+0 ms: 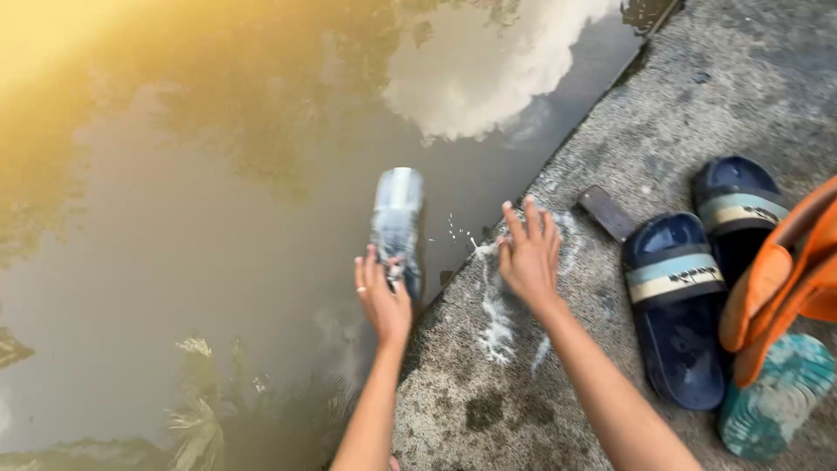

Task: Washing several pairs of sandals and flip-flops using a brush and soapy water next to a murky body of water.

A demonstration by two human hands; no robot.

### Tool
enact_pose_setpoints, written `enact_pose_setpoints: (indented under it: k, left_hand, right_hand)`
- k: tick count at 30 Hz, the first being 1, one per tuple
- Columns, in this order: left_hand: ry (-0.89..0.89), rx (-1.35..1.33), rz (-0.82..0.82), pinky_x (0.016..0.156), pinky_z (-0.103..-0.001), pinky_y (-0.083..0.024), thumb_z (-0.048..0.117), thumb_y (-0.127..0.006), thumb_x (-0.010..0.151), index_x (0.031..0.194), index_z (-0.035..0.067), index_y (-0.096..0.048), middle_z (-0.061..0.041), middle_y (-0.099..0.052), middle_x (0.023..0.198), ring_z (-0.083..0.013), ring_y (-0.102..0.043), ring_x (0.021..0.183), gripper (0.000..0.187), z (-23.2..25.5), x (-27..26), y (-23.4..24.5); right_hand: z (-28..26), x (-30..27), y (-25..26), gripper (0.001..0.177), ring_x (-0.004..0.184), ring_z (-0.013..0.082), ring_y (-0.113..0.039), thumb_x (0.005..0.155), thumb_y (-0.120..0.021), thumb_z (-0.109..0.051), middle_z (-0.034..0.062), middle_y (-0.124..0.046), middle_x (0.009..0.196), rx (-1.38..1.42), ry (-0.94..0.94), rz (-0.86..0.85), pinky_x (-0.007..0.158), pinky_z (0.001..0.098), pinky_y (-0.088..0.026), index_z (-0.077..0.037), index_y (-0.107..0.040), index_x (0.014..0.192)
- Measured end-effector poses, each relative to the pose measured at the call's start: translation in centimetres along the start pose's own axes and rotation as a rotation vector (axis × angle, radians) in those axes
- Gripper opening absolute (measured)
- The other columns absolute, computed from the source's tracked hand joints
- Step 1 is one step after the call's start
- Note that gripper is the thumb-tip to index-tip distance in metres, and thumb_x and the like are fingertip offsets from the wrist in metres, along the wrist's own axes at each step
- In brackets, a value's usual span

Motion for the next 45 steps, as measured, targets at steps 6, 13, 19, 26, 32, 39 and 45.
enact_pose_setpoints:
  k: [6,13,19,26,32,39,45]
  left_hand:
    - [0.61,0.409,-0.073,0.103,-0.057,-0.045,0.008,-0.073,0.082,0.13,0.015,-0.064,0.004,-0.04,0.159,-0.0329,-0.036,0.141,0.049,-11.6,3.8,4.0]
    - [0.881,0.437,-0.237,0.096,-0.06,-0.049,0.022,-0.066,0.098,0.137,0.004,-0.05,-0.022,-0.052,0.139,-0.0401,-0.054,0.121,0.045,-13.2,2.6,-14.5]
    - [0.244,0.412,-0.592,0.119,-0.044,-0.044,0.004,-0.06,0.088,0.156,0.015,-0.044,-0.013,-0.051,0.153,-0.0259,-0.054,0.137,0.072,-8.7,6.3,-19.5]
    - [0.614,0.259,-0.453,0.1,-0.051,-0.052,0.016,-0.064,0.089,0.158,0.029,-0.043,-0.02,-0.066,0.132,-0.0389,-0.066,0.118,0.074,-15.8,6.9,-6.2]
    - [1.07,-0.164,0.042,0.103,-0.048,-0.048,0.034,-0.087,0.077,0.145,0.0,-0.043,-0.024,-0.06,0.137,-0.0351,-0.06,0.122,0.088,-25.4,0.1,-9.0]
    - [0.742,-0.794,0.046,0.094,-0.035,-0.05,0.044,-0.096,0.057,0.136,0.006,-0.052,-0.01,-0.069,0.124,-0.0213,-0.065,0.108,0.098,-12.3,7.2,-6.2]
    - [0.342,-0.474,-0.147,0.085,-0.03,-0.053,0.045,-0.087,0.078,0.117,0.005,-0.062,-0.008,-0.076,0.099,-0.0161,-0.07,0.091,0.062,-5.4,12.8,-1.9]
  right_hand:
    - [-6.2,-2.1,-1.9,0.049,0.15,0.0458,-0.021,0.096,-0.052,-0.034,0.0252,-0.028,0.163,-0.131,0.039,-0.011,0.122,0.0555,-0.014,-0.016,-0.058,0.142]
    - [-6.5,-1.0,-0.9,0.047,0.151,0.0426,-0.023,0.096,-0.052,-0.033,0.0221,-0.029,0.163,-0.178,-0.019,-0.052,0.124,0.054,-0.014,-0.014,-0.061,0.138]
    - [-6.2,-0.9,-1.6,0.047,0.151,0.0422,-0.023,0.094,-0.053,-0.033,0.0214,-0.029,0.162,-0.202,-0.046,-0.095,0.123,0.0539,-0.014,-0.013,-0.062,0.135]
    - [-6.8,0.0,-1.6,0.044,0.147,0.0431,-0.027,0.092,-0.054,-0.033,0.0233,-0.034,0.158,-0.237,-0.024,-0.103,0.122,0.0547,-0.015,-0.012,-0.065,0.129]
    - [-7.1,8.3,-7.6,0.034,0.129,0.0369,-0.046,0.087,-0.061,-0.023,0.0206,-0.053,0.133,-0.426,-0.024,-0.375,0.118,0.0534,-0.023,-0.009,-0.07,0.117]
    - [-5.1,-2.0,-31.7,0.042,0.129,0.0441,-0.051,0.093,-0.054,-0.01,0.0246,-0.042,0.148,-0.309,0.094,-1.029,0.1,0.0482,-0.05,-0.004,-0.055,0.135]
    - [-10.9,5.1,-14.1,0.05,0.077,0.0328,-0.074,0.083,-0.063,-0.052,0.0156,-0.072,0.081,-0.146,0.235,-0.743,0.067,0.0476,-0.058,-0.003,-0.073,0.08]
Point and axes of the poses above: each hand's wrist, its own x-axis towards the middle knuckle, its own y-axis out of the back of the hand, z = x × y, the point moved 7 cm from there along x, towards the middle knuckle
